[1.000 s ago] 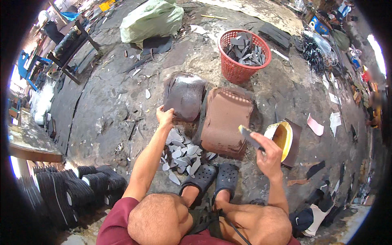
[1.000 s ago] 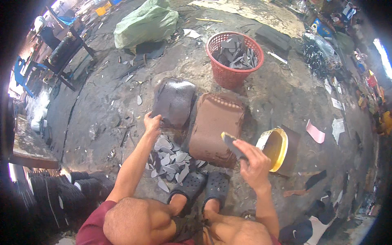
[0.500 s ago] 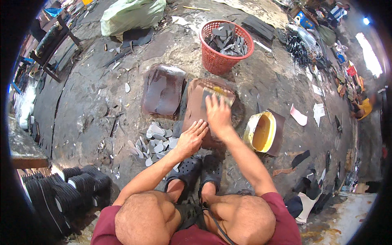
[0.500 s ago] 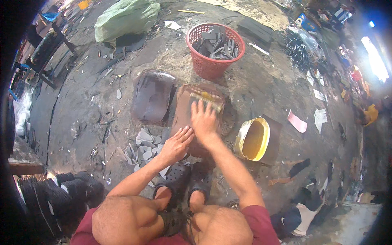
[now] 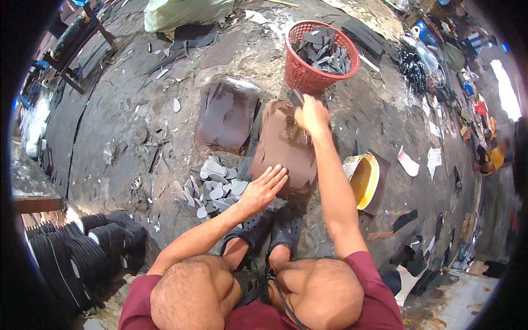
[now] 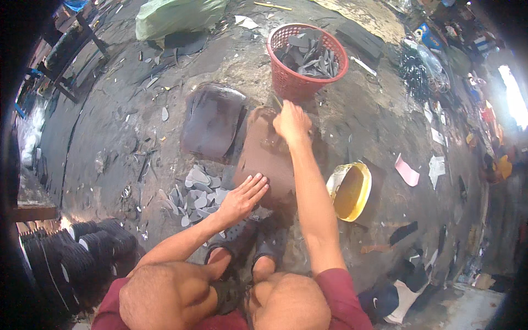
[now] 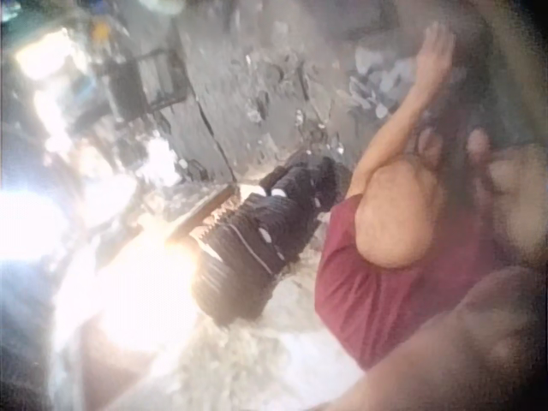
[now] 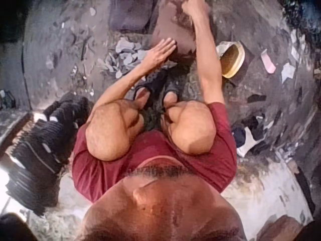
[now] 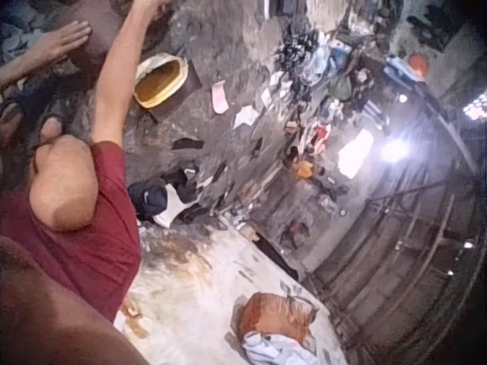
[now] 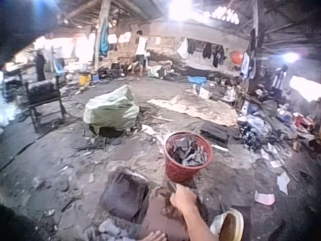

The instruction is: The person applies a yellowish adhesive to a brown shoe sole using a brush. They repeatedly dip the brush into a container and spread the glue across the sole surface, then set the sole aside.

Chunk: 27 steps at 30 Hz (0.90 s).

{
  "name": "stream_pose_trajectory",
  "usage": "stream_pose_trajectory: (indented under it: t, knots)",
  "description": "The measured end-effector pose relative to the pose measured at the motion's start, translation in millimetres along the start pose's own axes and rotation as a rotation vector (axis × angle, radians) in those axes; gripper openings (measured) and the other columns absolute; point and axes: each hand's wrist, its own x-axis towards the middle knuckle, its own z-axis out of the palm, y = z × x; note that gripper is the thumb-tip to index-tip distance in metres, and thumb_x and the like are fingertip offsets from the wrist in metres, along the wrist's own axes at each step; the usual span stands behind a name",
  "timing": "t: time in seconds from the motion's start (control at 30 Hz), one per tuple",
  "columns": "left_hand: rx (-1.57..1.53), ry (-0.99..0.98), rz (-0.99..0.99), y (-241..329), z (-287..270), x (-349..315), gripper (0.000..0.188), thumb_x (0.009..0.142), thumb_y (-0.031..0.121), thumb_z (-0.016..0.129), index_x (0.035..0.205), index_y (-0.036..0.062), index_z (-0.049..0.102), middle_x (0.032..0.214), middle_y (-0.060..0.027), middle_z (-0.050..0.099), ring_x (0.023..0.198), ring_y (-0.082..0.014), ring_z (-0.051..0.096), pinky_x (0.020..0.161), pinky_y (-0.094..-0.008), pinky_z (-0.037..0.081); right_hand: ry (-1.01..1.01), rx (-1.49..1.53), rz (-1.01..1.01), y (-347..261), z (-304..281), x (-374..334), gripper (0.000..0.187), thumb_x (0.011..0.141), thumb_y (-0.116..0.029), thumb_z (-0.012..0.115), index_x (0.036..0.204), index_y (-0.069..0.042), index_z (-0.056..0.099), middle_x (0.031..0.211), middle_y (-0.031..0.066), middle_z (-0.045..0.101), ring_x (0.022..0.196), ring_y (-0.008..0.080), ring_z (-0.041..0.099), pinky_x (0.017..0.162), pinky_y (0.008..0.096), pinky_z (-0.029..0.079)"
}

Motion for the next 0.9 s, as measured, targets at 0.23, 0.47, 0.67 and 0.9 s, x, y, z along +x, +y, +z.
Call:
stream_pose_trajectory:
  t: [0.23, 0.47, 0.67, 0.9]
  knots:
    - [-0.001, -0.033, -0.068, 3.6, 3.4, -6.9, 0.067, 0.082, 0.008, 0.059, 0.147, -0.0020, 0.047, 0.157, -0.0185, 0.044, 0.149, -0.0330, 0.037, 0.123, -0.0457, 0.032, -0.616, -0.203, -0.859, -86.0, 14.6, -18.1, 0.043, 0.075, -0.022, 0.072, 0.118, -0.028, 0.076, 0.107, 0.0112, 0.076, 0.099, 0.0306, 0.073, 0.089, 0.0429, 0.057]
    - [-0.054, -0.040, -0.045, -2.3, -7.8, 8.4, 0.068, 0.082, 0.007, 0.060, 0.147, -0.0041, 0.044, 0.160, -0.0217, 0.037, 0.152, -0.0349, 0.031, 0.125, -0.0461, 0.027, -0.142, -0.012, -0.339, -49.3, -33.1, -24.3, 0.046, 0.083, -0.017, 0.066, 0.127, -0.030, 0.070, 0.113, 0.0132, 0.074, 0.104, 0.0322, 0.072, 0.089, 0.0501, 0.056]
    - [0.148, -0.106, -0.043, 9.1, -6.2, 15.5, 0.073, 0.082, 0.009, 0.060, 0.149, -0.0082, 0.039, 0.158, -0.0241, 0.037, 0.151, -0.0379, 0.030, 0.126, -0.0477, 0.024, -0.214, -0.163, -0.402, -21.9, -9.5, -52.0, 0.037, 0.089, -0.027, 0.065, 0.126, -0.029, 0.069, 0.107, 0.0158, 0.075, 0.099, 0.0365, 0.072, 0.086, 0.0517, 0.057]
    - [-0.315, -0.018, 0.208, 67.7, 16.0, -29.2, 0.063, 0.082, 0.019, 0.060, 0.143, 0.0019, 0.053, 0.144, -0.0197, 0.054, 0.137, -0.0340, 0.051, 0.114, -0.0478, 0.042, -0.080, -0.031, -0.604, -42.0, 28.4, -157.0, 0.036, 0.089, -0.010, 0.057, 0.123, -0.016, 0.068, 0.105, 0.0108, 0.075, 0.089, 0.0307, 0.074, 0.071, 0.0466, 0.059]
